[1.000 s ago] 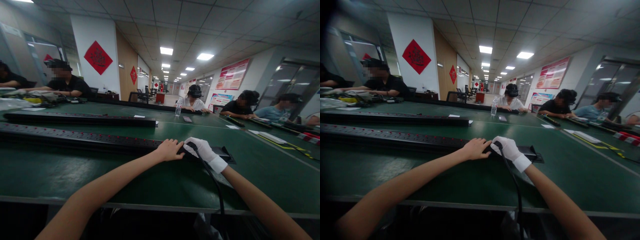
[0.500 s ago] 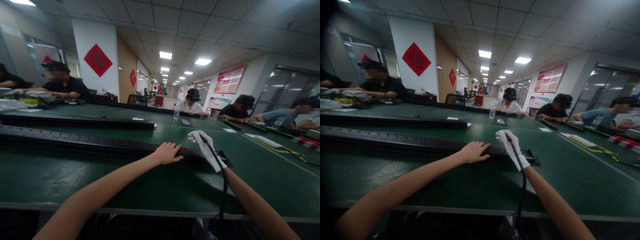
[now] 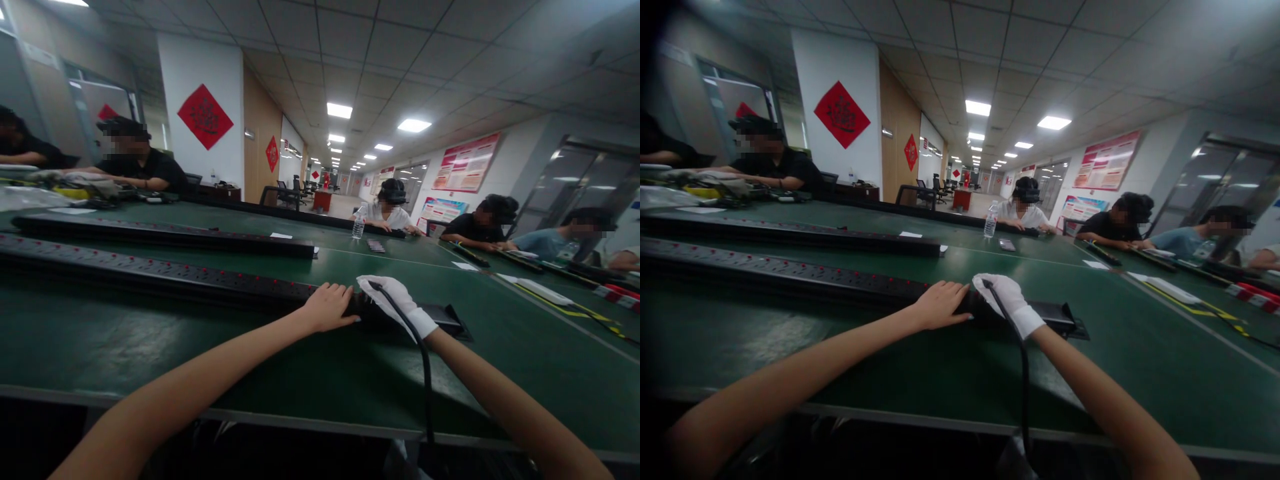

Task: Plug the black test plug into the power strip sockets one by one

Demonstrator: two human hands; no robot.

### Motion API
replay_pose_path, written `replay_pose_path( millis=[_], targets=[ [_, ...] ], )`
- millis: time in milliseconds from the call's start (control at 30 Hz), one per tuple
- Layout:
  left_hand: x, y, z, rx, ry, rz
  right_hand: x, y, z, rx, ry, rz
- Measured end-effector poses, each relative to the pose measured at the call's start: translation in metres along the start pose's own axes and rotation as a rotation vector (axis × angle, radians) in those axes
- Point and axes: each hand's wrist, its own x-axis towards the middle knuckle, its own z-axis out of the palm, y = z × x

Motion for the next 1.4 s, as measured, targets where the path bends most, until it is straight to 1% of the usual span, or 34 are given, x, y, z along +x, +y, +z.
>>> replay_pose_path(
  millis=[100,167,367,500,567,633,733,800,1033,1167,1400],
  targets=[
    [-0.002,-0.001,0.002,-0.001,0.011,-0.002,0.011,-0.001,0.001,-0.030,-0.048,0.019],
    [-0.002,-0.001,0.003,-0.002,0.021,-0.003,0.013,-0.001,0.001,-0.028,-0.065,0.020],
    [-0.002,-0.001,0.004,-0.011,0.047,0.000,0.002,0.001,0.002,-0.059,0.000,0.095],
    [-0.003,-0.001,0.005,-0.004,0.041,-0.005,-0.001,-0.003,0.009,-0.156,0.003,0.144],
    [-0.003,-0.001,0.005,0.006,0.043,0.002,-0.005,-0.006,0.015,-0.205,0.029,0.168],
    [-0.002,-0.001,0.005,0.012,0.047,0.009,-0.010,-0.009,0.019,-0.239,0.078,0.148],
    [-0.002,-0.001,0.005,0.007,0.054,0.011,-0.019,-0.013,0.025,-0.235,0.163,0.055],
    [-0.002,-0.001,0.006,0.002,0.053,0.008,-0.022,-0.014,0.027,-0.216,0.187,0.017],
    [-0.002,0.000,0.005,0.001,0.035,0.006,-0.023,-0.015,0.026,-0.205,0.210,0.009],
    [-0.002,0.001,0.003,0.004,0.023,0.008,-0.023,-0.014,0.026,-0.213,0.194,0.022],
    [-0.001,0.001,0.004,-0.001,0.019,0.014,-0.025,-0.010,0.029,-0.199,0.213,0.024]
  ],
)
